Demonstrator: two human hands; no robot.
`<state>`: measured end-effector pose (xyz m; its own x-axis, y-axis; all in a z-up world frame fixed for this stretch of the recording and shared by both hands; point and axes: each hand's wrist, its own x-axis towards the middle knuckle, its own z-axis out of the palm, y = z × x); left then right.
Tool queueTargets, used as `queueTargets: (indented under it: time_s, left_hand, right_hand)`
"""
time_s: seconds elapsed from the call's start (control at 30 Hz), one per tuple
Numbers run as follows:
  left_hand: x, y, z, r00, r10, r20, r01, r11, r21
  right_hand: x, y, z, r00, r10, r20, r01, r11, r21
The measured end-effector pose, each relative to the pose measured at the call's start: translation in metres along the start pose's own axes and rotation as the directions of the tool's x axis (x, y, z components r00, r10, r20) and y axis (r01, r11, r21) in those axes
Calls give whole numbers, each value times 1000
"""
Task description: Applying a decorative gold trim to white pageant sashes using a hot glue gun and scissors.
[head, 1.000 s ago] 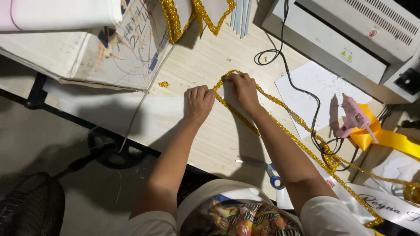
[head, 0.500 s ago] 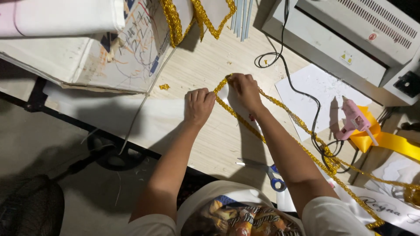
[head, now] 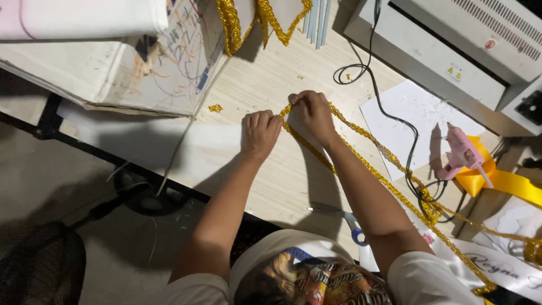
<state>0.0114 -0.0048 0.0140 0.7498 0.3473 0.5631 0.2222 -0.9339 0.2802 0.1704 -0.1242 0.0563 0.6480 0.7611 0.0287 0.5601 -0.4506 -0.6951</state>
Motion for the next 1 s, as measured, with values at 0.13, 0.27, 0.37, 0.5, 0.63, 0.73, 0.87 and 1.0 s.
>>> queueTargets:
  time_s: [0.13,0.27,0.37,0.5,0.63,0.73,0.87,1.0]
  left_hand:
    - [-7,0,3,1000,4,19,-4,1000,17]
    - [1,-1,-1,999,-8,48,9,1000,-26]
    - [-6,1,2,999,-13,51,14,999,-30]
    - [-2,-1,0,1000,4,29,-3,999,-36]
    - [-1,0,-2,999,1,37,1,999,-39]
    - [-1,-2,1,999,28,22,-28,1000,5]
    - [-3,-3,2,998,26,65,-27,1000,10]
    - [5,1,-8,1000,27,-10,-27,1000,2]
  right_hand:
    - [-6,-16,1,997,-72,20,71,997,30]
    - [-6,-20,4,975,-201,98,211,972,-103]
    - [-12,-16,10,977,-185,104,199,970,-143]
    - [-12,-16,13,974,-208,91,217,971,-103]
    - [-4,-6,6,984,-171,42,172,985,-19]
    - [2,9,1,989,-144,-27,143,989,-37]
    - [8,11,-4,994,-100,40,104,986,-129]
    - [11,23,4,995,100,13,-101,990,100]
